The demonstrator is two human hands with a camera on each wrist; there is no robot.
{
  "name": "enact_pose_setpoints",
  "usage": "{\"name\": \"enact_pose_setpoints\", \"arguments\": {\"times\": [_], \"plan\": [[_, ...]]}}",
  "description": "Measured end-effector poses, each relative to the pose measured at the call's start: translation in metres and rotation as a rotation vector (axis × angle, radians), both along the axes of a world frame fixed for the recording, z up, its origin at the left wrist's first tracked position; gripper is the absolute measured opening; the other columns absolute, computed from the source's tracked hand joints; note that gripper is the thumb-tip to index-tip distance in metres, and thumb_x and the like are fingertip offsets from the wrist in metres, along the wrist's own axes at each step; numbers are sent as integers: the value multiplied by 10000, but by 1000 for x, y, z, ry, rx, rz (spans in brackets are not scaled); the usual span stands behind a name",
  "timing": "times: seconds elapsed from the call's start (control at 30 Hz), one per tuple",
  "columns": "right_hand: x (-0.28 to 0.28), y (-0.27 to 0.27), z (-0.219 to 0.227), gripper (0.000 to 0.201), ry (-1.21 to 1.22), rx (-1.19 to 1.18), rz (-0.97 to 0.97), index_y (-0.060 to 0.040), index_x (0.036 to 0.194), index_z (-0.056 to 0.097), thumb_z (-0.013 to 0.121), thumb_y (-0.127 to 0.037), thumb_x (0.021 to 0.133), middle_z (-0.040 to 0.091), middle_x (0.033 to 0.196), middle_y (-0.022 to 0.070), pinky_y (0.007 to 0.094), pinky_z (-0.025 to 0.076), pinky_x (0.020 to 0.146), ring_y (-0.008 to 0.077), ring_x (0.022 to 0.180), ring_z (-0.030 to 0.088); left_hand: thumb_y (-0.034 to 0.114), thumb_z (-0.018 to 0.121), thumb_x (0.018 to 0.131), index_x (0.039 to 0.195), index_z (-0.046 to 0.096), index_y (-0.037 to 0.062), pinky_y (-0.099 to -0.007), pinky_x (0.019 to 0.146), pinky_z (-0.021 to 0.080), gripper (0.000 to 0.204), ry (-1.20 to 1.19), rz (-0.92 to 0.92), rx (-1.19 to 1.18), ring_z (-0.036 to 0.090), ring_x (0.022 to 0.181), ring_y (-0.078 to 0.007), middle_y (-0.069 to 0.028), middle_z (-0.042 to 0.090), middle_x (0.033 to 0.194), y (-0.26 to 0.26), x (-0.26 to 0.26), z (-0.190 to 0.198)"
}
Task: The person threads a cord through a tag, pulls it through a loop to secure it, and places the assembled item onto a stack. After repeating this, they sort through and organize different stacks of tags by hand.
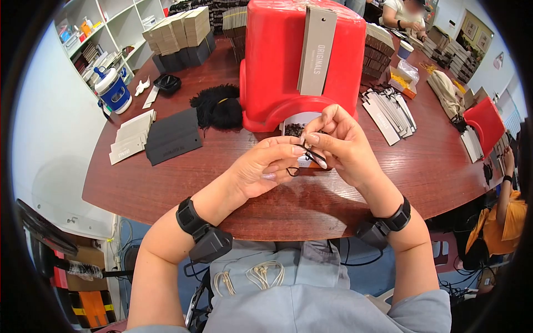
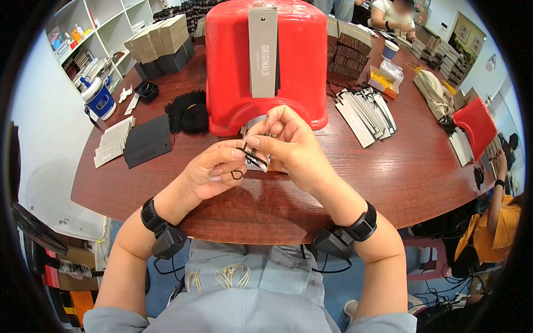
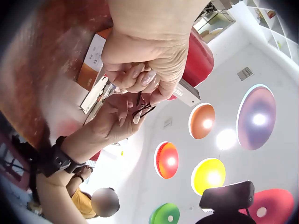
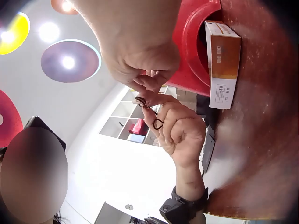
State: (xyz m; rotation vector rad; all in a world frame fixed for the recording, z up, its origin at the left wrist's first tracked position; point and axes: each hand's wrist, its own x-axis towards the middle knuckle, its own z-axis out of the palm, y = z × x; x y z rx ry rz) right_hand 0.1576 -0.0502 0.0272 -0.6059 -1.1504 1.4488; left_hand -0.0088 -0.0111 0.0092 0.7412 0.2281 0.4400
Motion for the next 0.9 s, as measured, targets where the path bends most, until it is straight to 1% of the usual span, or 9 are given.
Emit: {"name": "enact_pose_setpoints", "arguments": {"times": [0.1,0.27,0.33,0.47,0.6,0.67,0.8,0.87,0.9], "plan": [[1,-1,2,209,-11,-4,2,-87,821,362,549,-11,767,538,781,71,152,334,396,61,582,491,116,535,790,884,517,55,-147,363,207,113,-9,-13,-33,273,368,9,79,415,540,-1,3,-2],[0,-1,1,227,-40,60,-78,-77,836,349,542,19,763,525,815,77,162,384,464,69,635,501,121,521,802,883,522,67,-150,366,215,97,70,161,9,266,364,3,85,367,496,-5,7,-3],[-1,-1,-2,232,-26,120,-89,-71,836,343,537,33,762,523,831,81,175,407,512,73,665,501,122,517,806,882,520,70,-152,367,217,92,46,144,-23,263,361,-2,82,361,487,-7,7,-2],[-2,0,-4,227,-29,115,-96,-73,845,350,539,25,764,526,822,75,175,400,506,72,672,498,120,511,813,888,514,73,-155,370,222,89,2,92,-127,263,357,-12,73,361,464,-4,6,-5],[1,0,-4,237,1,10,23,-70,892,380,555,13,755,501,882,55,161,381,475,72,699,500,126,510,815,891,508,76,-158,368,221,92,-19,93,-103,270,361,-13,73,361,455,-3,5,-6],[2,0,-3,250,36,-16,82,-69,918,392,560,10,751,489,907,46,157,375,465,71,705,501,112,527,803,872,515,68,-162,366,224,83,-67,158,-98,279,367,-11,67,383,474,0,4,-4],[7,3,-2,313,-75,78,-4,-67,989,405,568,17,736,470,937,34,152,372,470,60,719,508,93,548,788,850,525,54,-162,366,233,77,7,305,-27,292,377,-6,55,424,512,1,3,-1],[11,5,-1,311,-51,129,-86,-63,982,414,577,16,728,468,937,30,158,381,507,58,718,509,98,541,790,825,549,72,-167,372,218,45,159,387,104,267,349,-10,83,352,434,-2,5,4],[11,6,-1,311,-50,129,-86,-63,982,414,577,16,728,468,937,30,158,381,507,58,718,509,98,541,790,825,549,72,-167,372,218,45,159,387,104,267,349,-10,83,352,434,-2,6,3]]}}
